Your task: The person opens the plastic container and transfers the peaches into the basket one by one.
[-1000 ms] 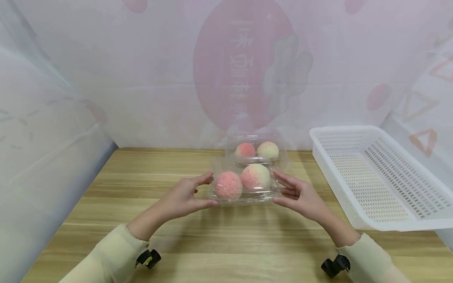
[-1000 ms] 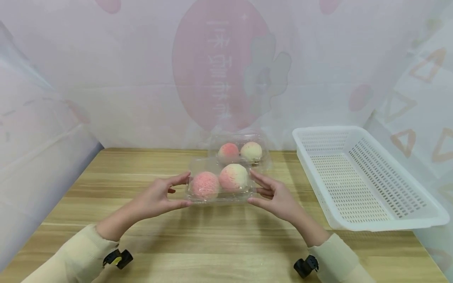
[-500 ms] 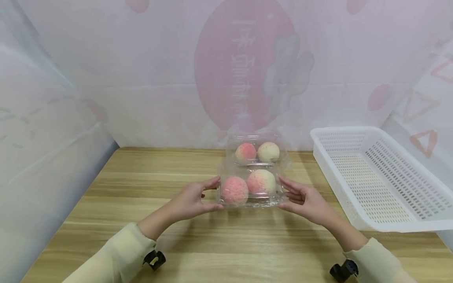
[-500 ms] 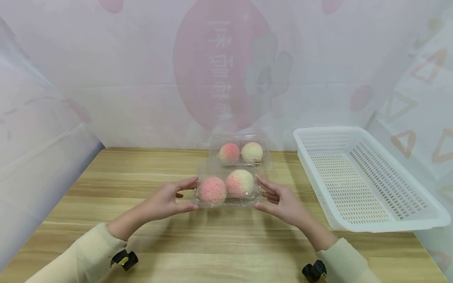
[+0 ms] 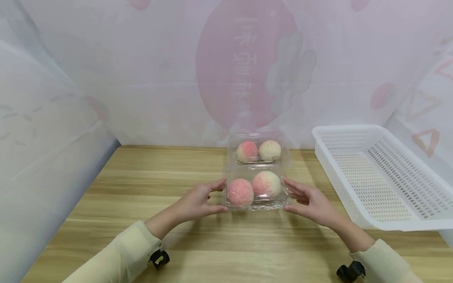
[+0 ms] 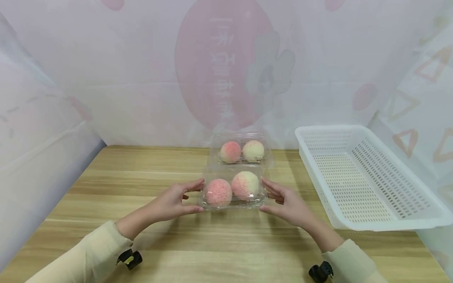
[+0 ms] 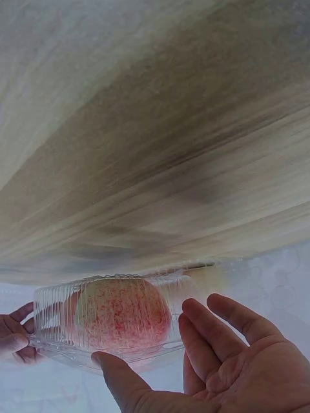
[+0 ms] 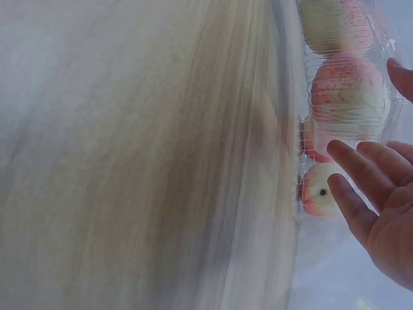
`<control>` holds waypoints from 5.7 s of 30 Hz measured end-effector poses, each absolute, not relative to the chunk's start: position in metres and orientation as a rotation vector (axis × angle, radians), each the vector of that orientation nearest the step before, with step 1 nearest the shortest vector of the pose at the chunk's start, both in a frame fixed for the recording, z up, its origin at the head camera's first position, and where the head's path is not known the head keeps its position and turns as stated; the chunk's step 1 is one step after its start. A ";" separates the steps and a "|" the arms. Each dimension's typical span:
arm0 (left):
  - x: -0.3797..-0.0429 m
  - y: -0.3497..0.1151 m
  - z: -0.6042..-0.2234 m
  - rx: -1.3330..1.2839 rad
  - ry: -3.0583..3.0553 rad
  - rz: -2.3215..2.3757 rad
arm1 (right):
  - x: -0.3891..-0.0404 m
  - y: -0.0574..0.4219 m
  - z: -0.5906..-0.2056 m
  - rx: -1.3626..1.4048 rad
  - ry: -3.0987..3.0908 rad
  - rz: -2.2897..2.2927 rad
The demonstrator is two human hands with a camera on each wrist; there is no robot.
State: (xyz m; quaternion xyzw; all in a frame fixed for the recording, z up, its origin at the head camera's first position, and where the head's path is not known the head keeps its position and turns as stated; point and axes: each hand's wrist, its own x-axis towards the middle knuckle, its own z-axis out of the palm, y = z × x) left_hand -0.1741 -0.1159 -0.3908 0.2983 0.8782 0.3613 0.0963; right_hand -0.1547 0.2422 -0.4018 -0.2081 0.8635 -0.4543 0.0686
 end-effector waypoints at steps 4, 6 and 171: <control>-0.172 -0.114 -0.392 0.891 2.591 1.090 | -0.153 0.244 -0.404 -0.622 2.597 -1.369; -0.170 -0.112 -0.393 0.888 2.580 1.102 | -0.152 0.246 -0.404 -0.626 2.587 -1.367; -0.219 -0.113 -0.415 0.683 1.676 1.378 | -0.168 0.133 -0.410 -2.016 3.175 0.366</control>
